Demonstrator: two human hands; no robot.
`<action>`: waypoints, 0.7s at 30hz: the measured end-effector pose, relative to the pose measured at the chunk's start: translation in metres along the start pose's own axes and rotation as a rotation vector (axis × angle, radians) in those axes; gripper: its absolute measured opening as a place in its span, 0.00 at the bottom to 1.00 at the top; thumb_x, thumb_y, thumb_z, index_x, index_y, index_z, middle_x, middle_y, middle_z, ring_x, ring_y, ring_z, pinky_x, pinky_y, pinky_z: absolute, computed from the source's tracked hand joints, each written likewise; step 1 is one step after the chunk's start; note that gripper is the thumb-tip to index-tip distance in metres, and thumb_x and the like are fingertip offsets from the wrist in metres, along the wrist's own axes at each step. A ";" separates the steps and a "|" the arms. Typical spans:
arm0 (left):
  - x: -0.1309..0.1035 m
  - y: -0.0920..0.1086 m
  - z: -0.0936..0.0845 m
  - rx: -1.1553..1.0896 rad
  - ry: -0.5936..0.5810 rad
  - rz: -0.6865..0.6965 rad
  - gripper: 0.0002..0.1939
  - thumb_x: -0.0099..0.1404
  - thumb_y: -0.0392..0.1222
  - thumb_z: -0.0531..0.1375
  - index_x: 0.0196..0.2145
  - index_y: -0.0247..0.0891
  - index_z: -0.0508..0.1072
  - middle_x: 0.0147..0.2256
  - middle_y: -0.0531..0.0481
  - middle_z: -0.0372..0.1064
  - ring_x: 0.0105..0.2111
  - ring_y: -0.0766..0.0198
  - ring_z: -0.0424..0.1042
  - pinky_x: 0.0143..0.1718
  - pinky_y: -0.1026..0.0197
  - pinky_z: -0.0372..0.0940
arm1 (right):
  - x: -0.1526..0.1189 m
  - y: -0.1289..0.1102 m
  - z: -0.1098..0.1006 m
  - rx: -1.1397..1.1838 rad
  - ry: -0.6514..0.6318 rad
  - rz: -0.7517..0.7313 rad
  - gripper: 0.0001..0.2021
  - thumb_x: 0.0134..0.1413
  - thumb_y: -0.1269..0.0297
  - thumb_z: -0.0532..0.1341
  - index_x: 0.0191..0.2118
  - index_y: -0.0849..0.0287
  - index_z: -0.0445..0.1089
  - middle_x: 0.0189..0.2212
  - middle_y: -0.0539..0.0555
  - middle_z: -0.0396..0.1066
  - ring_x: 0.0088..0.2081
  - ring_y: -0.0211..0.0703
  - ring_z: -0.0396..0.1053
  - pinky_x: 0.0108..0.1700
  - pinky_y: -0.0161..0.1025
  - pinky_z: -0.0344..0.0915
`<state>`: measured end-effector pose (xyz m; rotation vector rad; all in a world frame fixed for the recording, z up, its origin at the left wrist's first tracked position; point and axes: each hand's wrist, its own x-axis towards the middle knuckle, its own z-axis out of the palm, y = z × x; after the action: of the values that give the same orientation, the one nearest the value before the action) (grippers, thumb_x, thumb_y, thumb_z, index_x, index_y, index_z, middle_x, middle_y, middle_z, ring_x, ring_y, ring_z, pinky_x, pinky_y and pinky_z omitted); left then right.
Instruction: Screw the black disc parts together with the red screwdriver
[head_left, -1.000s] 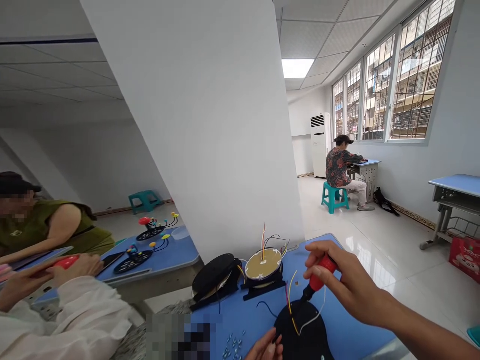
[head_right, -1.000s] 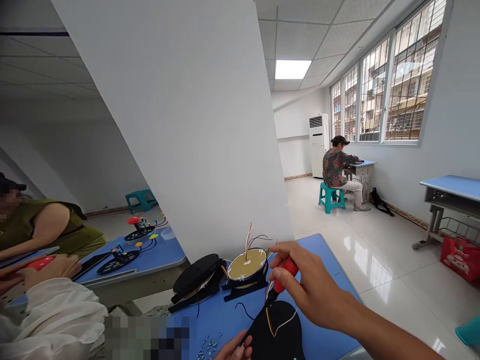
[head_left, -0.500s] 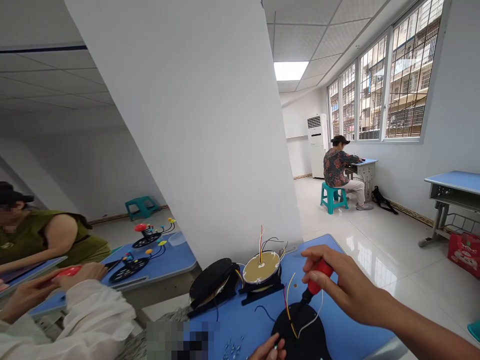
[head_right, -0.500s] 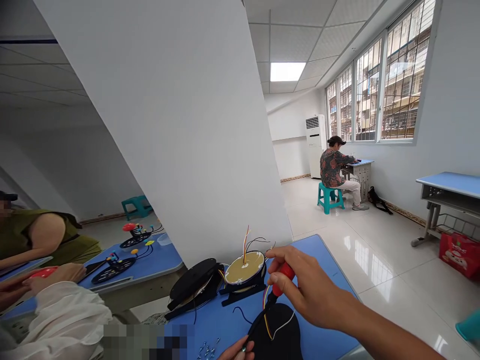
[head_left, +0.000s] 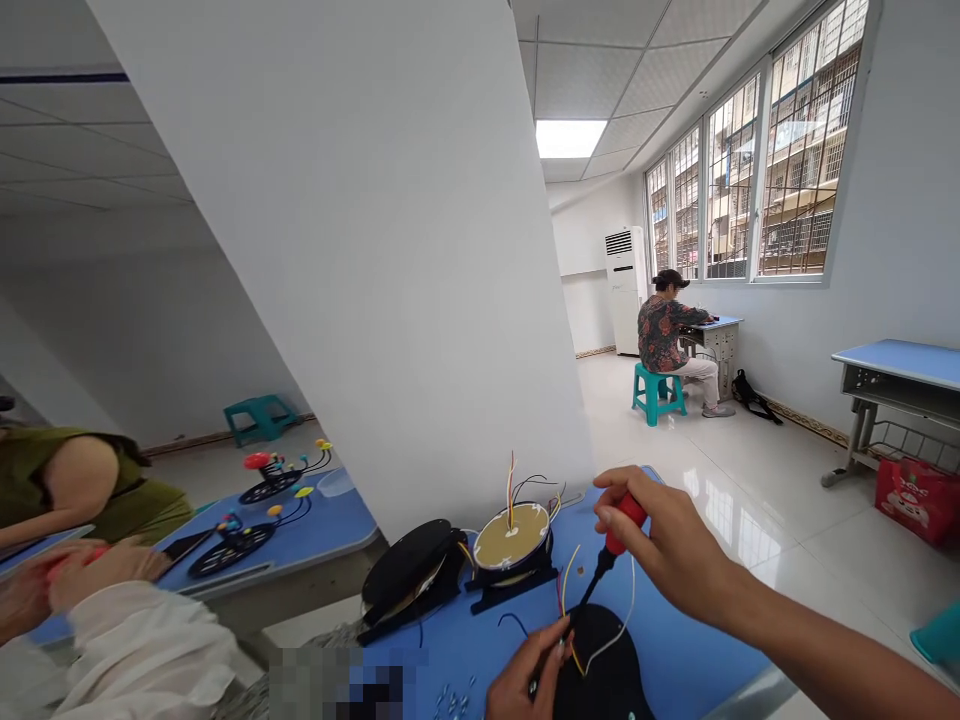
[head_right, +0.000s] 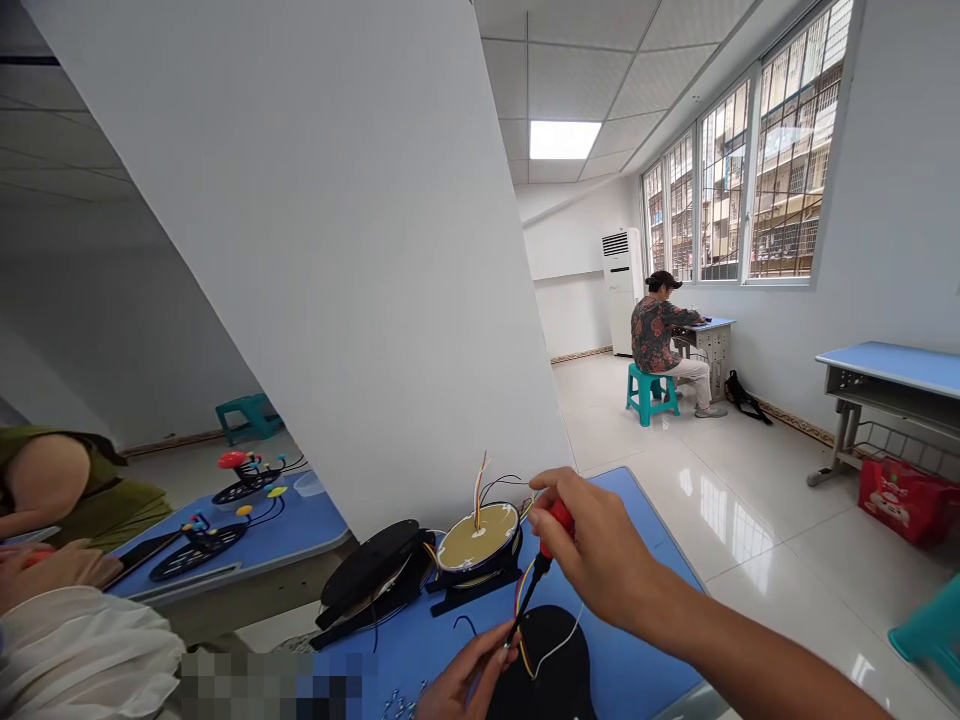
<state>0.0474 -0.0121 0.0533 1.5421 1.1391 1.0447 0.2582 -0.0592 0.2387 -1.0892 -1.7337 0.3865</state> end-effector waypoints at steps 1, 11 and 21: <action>0.008 0.007 0.001 0.078 -0.053 0.068 0.20 0.59 0.57 0.59 0.42 0.43 0.80 0.42 0.46 0.79 0.41 0.54 0.78 0.45 0.57 0.73 | 0.003 0.000 0.001 -0.022 0.009 -0.022 0.08 0.65 0.66 0.53 0.48 0.56 0.64 0.28 0.49 0.73 0.35 0.42 0.73 0.38 0.39 0.69; 0.057 0.017 0.015 0.496 -0.114 0.261 0.12 0.53 0.36 0.56 0.29 0.39 0.81 0.36 0.41 0.75 0.43 0.46 0.72 0.50 0.43 0.64 | 0.035 0.022 0.048 -0.389 -0.190 -0.129 0.09 0.64 0.72 0.53 0.48 0.59 0.63 0.41 0.57 0.74 0.42 0.47 0.73 0.40 0.41 0.67; 0.062 -0.020 0.003 0.384 -0.131 0.044 0.28 0.53 0.44 0.53 0.49 0.29 0.73 0.39 0.40 0.80 0.43 0.50 0.78 0.49 0.52 0.69 | 0.055 0.034 0.080 -0.461 -0.282 -0.162 0.09 0.65 0.70 0.55 0.49 0.62 0.64 0.44 0.60 0.73 0.43 0.49 0.73 0.40 0.40 0.67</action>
<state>0.0597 0.0503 0.0396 1.9126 1.2686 0.7677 0.2004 0.0216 0.2125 -1.2466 -2.2163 0.0346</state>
